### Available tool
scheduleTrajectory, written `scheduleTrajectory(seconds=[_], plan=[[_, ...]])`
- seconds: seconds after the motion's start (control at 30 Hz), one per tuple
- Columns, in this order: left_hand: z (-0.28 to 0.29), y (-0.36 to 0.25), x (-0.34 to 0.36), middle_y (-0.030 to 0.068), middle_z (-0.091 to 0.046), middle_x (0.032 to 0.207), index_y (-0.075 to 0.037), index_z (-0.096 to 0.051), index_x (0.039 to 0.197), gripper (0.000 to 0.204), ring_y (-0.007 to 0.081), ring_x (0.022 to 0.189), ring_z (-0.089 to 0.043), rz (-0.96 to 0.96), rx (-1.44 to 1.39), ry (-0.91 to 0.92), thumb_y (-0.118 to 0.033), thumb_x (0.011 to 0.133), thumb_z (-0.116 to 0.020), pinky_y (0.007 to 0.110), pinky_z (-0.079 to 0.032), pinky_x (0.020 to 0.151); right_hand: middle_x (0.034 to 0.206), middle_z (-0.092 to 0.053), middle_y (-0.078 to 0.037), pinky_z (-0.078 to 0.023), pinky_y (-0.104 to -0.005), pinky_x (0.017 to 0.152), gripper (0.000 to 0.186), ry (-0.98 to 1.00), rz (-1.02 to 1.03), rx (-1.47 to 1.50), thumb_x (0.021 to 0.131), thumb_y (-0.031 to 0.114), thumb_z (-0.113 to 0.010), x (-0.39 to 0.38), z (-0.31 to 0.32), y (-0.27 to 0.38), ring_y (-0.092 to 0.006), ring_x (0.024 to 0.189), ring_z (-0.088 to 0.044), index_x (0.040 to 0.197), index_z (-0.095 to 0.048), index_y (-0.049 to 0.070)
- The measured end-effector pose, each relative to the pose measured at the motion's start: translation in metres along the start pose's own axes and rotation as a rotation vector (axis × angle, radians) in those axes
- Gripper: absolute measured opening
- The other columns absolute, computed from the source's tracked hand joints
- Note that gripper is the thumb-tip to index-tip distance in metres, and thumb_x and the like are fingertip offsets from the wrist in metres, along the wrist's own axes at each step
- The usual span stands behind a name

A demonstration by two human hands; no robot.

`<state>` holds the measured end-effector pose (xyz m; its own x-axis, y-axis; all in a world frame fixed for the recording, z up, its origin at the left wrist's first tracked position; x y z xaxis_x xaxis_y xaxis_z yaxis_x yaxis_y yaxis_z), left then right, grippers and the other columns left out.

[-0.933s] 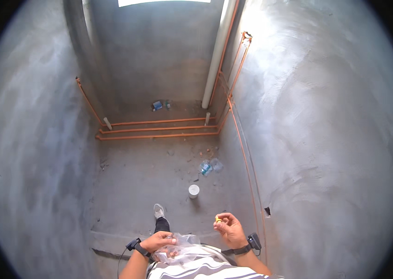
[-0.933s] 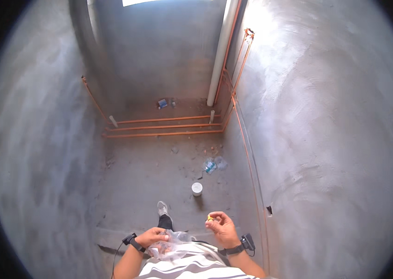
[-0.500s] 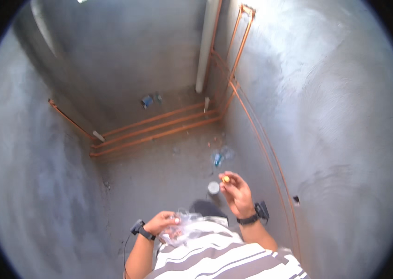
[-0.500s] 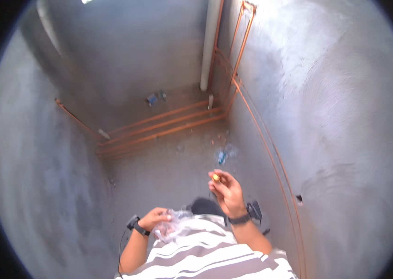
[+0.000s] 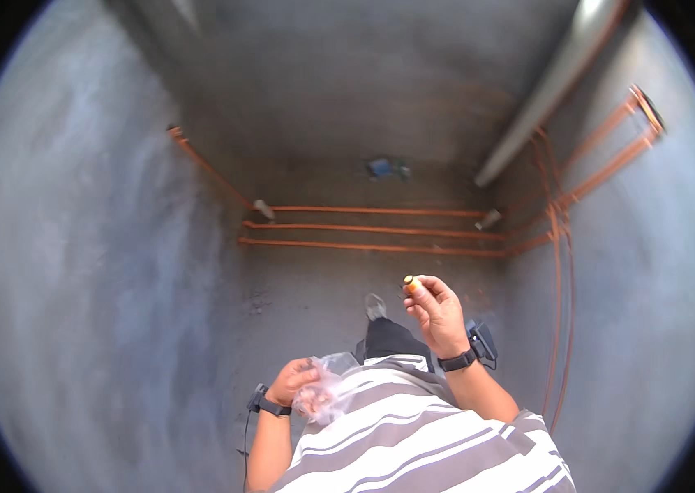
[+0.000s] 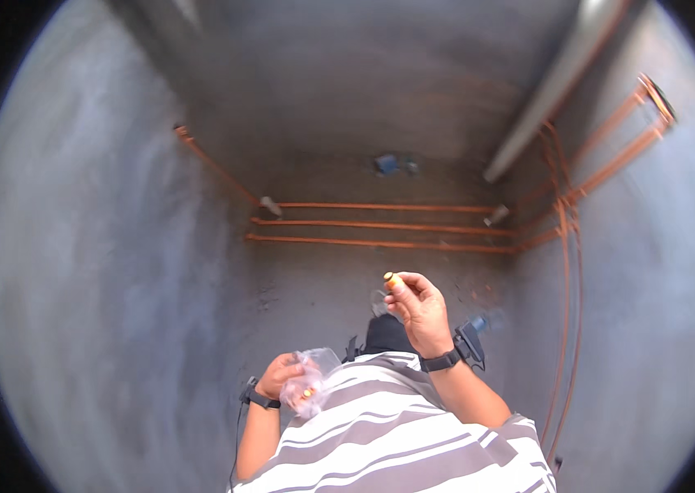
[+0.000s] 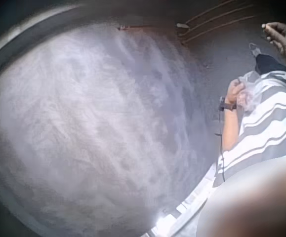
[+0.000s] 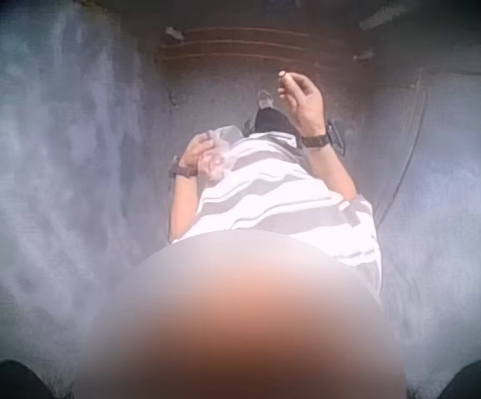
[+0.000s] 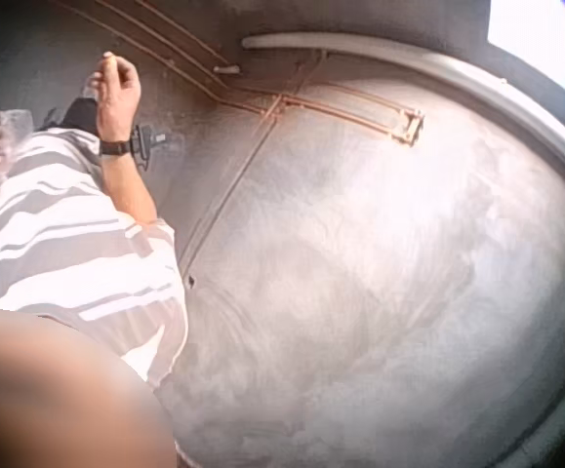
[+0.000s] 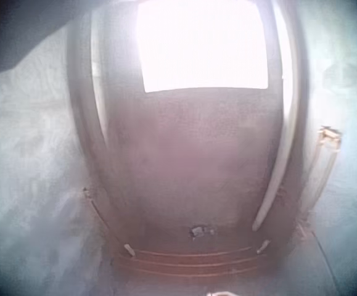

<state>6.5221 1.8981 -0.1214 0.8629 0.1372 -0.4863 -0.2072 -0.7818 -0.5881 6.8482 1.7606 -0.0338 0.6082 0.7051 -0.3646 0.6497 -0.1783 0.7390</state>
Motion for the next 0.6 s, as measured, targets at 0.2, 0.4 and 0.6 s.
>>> scheduleTrajectory(seconds=[0.2, 0.4, 0.6], plan=[[-0.032, -0.035, 0.025, 0.0085, -0.073, 0.098, 0.002, -0.070, 0.109, 0.019, 0.0157, 0.087, -0.070, -0.166, -0.014, -0.145, -0.013, 0.098, -0.065, 0.030, -0.056, 0.079, 0.096, -0.068, -0.006, -0.055, -0.0240, 0.067, 0.023, 0.135, -0.092, -0.173, 0.100, 0.017, -0.068, 0.144, -0.052, 0.039, -0.0118, 0.078, -0.065, 0.119, -0.064, 0.004], [-0.012, -0.089, 0.046, 0.0118, -0.074, 0.105, 0.004, -0.068, 0.115, 0.027, 0.0196, 0.094, -0.071, -0.272, -0.119, -0.264, -0.016, 0.097, -0.066, 0.033, -0.056, 0.084, 0.107, -0.069, -0.006, -0.056, -0.0256, 0.078, 0.030, 0.193, -0.102, -0.244, 0.098, 0.012, -0.069, 0.244, -0.125, 0.038, -0.0137, 0.088, -0.066, 0.126, -0.063, 0.003], [0.095, -0.233, 0.081, 0.0115, -0.073, 0.106, 0.003, -0.069, 0.114, 0.024, 0.0194, 0.096, -0.070, -0.290, -0.029, -0.189, -0.014, 0.097, -0.066, 0.034, -0.056, 0.085, 0.104, -0.069, -0.007, -0.057, -0.0257, 0.075, 0.025, 0.143, -0.094, -0.303, 0.098, 0.010, -0.067, 0.353, -0.220, -0.038, -0.0132, 0.086, -0.067, 0.120, -0.064, -0.001]])
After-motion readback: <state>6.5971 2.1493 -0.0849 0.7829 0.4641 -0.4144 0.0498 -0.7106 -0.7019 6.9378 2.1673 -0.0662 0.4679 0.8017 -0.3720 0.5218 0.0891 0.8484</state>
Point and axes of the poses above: each hand's wrist, its own x-axis towards the middle knuckle, its own z-axis out of the back of the hand, y = z × x, the point moved 1 cm from there along x, towards the middle knuckle
